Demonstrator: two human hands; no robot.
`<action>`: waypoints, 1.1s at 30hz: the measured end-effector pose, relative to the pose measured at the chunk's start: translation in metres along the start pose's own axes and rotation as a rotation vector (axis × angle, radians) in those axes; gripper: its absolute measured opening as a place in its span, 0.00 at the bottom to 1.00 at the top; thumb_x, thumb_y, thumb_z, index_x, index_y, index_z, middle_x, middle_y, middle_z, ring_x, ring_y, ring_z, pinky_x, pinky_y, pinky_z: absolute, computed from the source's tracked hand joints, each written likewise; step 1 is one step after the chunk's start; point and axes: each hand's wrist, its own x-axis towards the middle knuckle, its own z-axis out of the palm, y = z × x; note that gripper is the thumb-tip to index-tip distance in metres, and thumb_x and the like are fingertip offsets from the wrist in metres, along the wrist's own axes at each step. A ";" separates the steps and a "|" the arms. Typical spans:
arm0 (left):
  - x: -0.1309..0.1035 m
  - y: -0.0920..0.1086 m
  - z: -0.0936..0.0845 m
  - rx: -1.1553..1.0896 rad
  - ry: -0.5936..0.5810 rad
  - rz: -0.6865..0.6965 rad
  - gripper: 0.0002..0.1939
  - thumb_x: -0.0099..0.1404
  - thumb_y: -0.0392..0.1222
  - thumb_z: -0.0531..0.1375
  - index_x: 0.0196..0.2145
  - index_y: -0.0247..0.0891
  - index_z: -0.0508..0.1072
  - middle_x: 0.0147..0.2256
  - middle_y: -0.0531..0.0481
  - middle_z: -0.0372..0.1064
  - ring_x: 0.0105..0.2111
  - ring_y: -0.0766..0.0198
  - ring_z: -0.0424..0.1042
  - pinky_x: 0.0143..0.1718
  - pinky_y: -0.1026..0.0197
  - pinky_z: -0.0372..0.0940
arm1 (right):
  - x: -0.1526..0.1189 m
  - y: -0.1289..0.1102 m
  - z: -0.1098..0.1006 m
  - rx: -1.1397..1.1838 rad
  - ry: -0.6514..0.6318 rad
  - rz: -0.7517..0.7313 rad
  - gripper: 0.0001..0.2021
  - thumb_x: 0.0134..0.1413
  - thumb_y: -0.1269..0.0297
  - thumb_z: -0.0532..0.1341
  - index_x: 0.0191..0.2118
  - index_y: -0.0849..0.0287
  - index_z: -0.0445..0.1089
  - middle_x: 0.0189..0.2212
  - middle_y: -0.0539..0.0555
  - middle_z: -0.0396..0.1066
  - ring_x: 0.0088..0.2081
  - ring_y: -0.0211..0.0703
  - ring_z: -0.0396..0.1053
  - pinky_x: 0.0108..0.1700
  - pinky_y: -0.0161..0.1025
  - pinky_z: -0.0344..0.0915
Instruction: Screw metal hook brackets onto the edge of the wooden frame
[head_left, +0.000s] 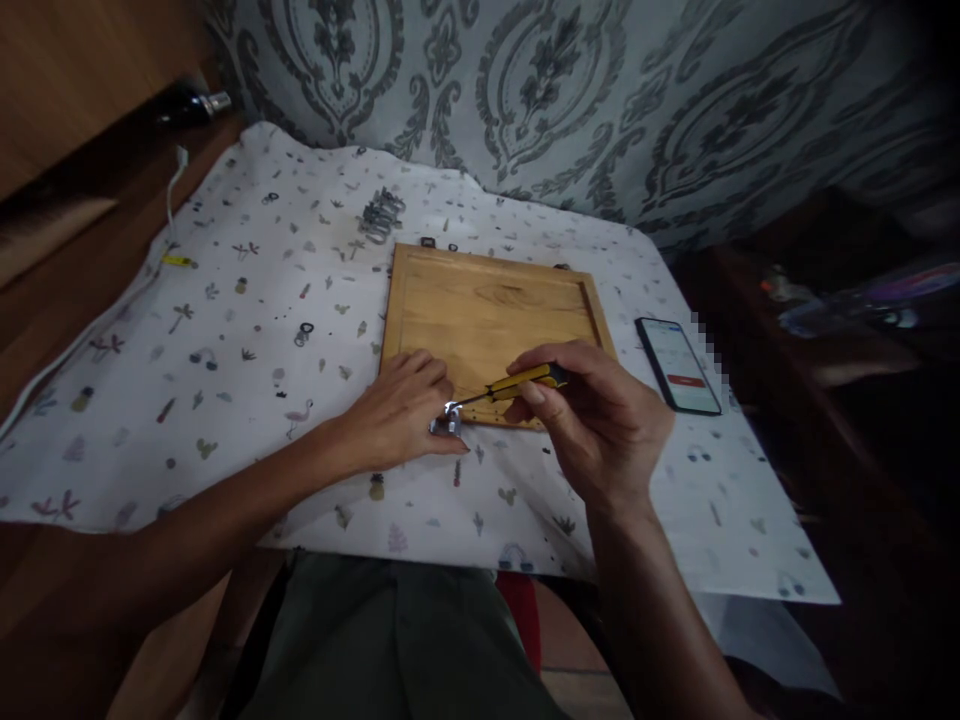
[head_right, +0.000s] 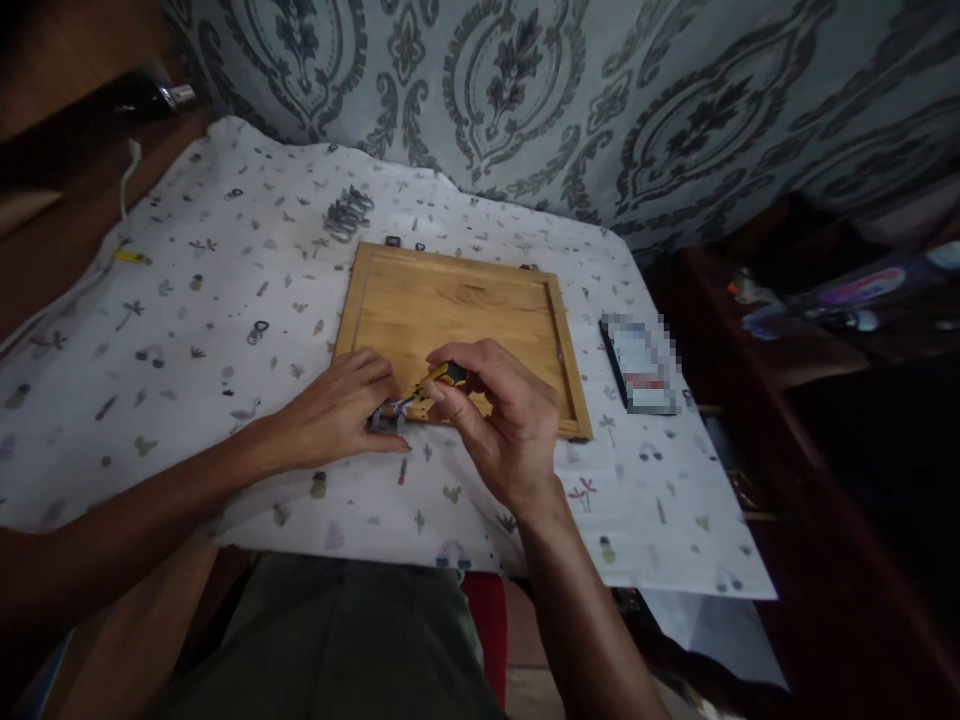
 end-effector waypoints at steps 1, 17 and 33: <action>0.000 0.000 0.000 -0.001 -0.001 -0.003 0.24 0.63 0.58 0.72 0.40 0.33 0.76 0.42 0.43 0.70 0.47 0.50 0.66 0.48 0.51 0.62 | 0.000 0.000 0.001 -0.004 0.008 -0.003 0.09 0.65 0.70 0.68 0.47 0.51 0.79 0.35 0.46 0.76 0.25 0.31 0.74 0.29 0.32 0.72; 0.000 -0.001 -0.001 -0.005 -0.006 0.024 0.24 0.65 0.59 0.71 0.43 0.34 0.77 0.42 0.44 0.70 0.47 0.50 0.65 0.49 0.51 0.62 | 0.001 -0.013 0.006 0.033 0.292 -0.025 0.05 0.63 0.63 0.70 0.44 0.52 0.79 0.35 0.49 0.78 0.26 0.35 0.77 0.23 0.33 0.75; 0.000 0.000 -0.003 0.034 0.002 0.031 0.23 0.63 0.59 0.72 0.40 0.35 0.76 0.40 0.45 0.70 0.45 0.51 0.65 0.49 0.53 0.61 | -0.017 -0.002 -0.002 -0.154 0.413 0.072 0.09 0.63 0.55 0.69 0.42 0.54 0.79 0.35 0.53 0.80 0.22 0.37 0.76 0.19 0.34 0.72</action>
